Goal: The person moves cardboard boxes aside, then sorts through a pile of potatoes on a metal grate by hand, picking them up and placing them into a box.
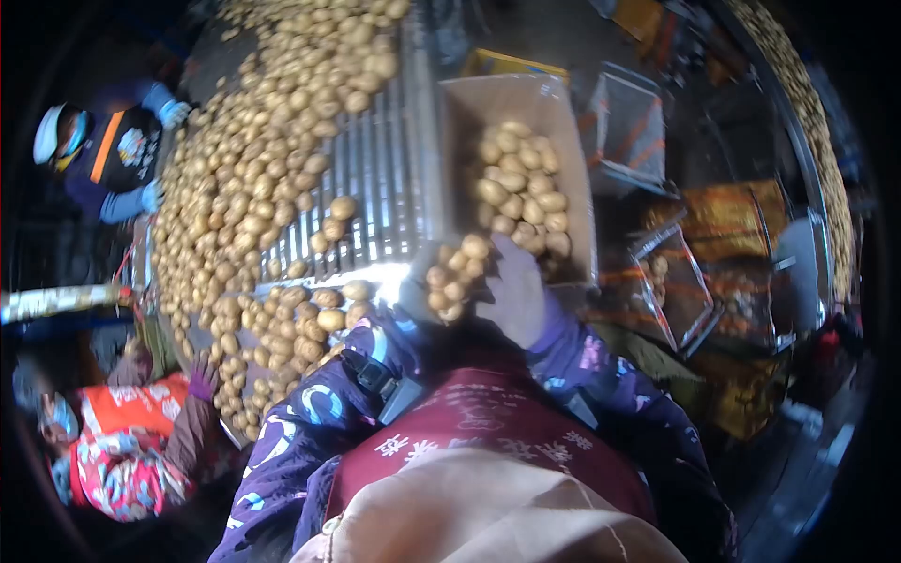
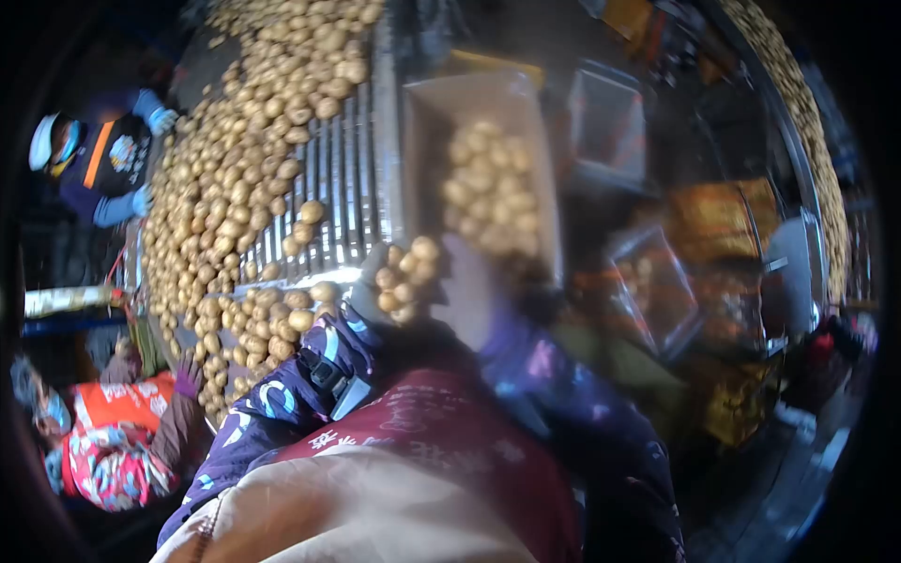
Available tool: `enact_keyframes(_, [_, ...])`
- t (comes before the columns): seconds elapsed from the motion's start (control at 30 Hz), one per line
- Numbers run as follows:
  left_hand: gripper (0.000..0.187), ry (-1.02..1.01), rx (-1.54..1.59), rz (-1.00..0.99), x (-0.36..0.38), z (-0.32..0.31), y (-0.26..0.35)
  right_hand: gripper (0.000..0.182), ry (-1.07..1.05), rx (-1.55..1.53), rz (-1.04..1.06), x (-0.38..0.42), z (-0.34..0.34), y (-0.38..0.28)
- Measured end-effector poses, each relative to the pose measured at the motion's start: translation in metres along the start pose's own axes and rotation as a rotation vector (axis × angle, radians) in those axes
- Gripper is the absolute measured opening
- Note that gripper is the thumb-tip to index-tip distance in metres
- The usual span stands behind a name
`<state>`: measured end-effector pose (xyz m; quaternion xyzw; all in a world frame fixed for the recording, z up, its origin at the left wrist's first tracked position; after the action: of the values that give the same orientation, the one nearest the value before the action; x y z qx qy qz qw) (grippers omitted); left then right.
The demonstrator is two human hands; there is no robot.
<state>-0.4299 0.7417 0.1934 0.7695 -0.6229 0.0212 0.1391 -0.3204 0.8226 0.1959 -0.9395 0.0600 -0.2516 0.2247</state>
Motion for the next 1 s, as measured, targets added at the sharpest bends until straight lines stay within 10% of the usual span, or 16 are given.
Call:
enact_keyframes(0.13, [0.032, 0.031, -0.418, -0.215, -0.026, 0.0, -0.057, 0.053, 0.2, -0.26, 0.083, 0.001, 0.036, 0.014])
enact_keyframes(0.23, [0.028, 0.021, -0.847, -0.235, -0.041, 0.011, -0.113, 0.04, 0.498, -0.177, 0.527, 0.057, 0.077, 0.005])
enact_keyframes(0.37, [0.03, -0.634, -1.485, -0.735, -0.052, -0.036, -0.205, 0.039, 0.551, -0.301, 0.673, 0.125, 0.156, 0.028])
enact_keyframes(0.63, [0.058, -1.182, -1.413, -0.231, -0.015, -0.076, -0.386, 0.038, 0.407, -0.538, 0.805, 0.316, 0.272, 0.074])
enact_keyframes(0.73, [0.051, -1.097, -1.457, -0.097, -0.031, -0.061, -0.337, 0.037, 0.586, -0.52, 0.865, 0.358, 0.308, 0.101])
enact_keyframes(0.83, [0.035, -0.919, -1.417, 0.038, -0.064, -0.037, -0.249, 0.034, 1.239, -0.641, 0.863, 0.375, 0.338, 0.133])
enact_keyframes(1.0, [0.033, -0.439, -1.957, -0.673, -0.055, -0.011, -0.021, 0.031, 1.248, -0.638, 0.733, 0.314, 0.281, 0.086])
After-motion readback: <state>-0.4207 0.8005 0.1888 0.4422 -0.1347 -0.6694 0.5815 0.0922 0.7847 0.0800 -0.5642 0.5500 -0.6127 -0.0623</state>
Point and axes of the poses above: each hand's wrist, its own x-axis away from the middle knuckle, its own z-axis out of the back of the hand, y = z × x, the point moved 5 cm from there along -x, towards the middle knuckle, and after that the axes turned 12 degrees about -z, right-handed, at the moved point
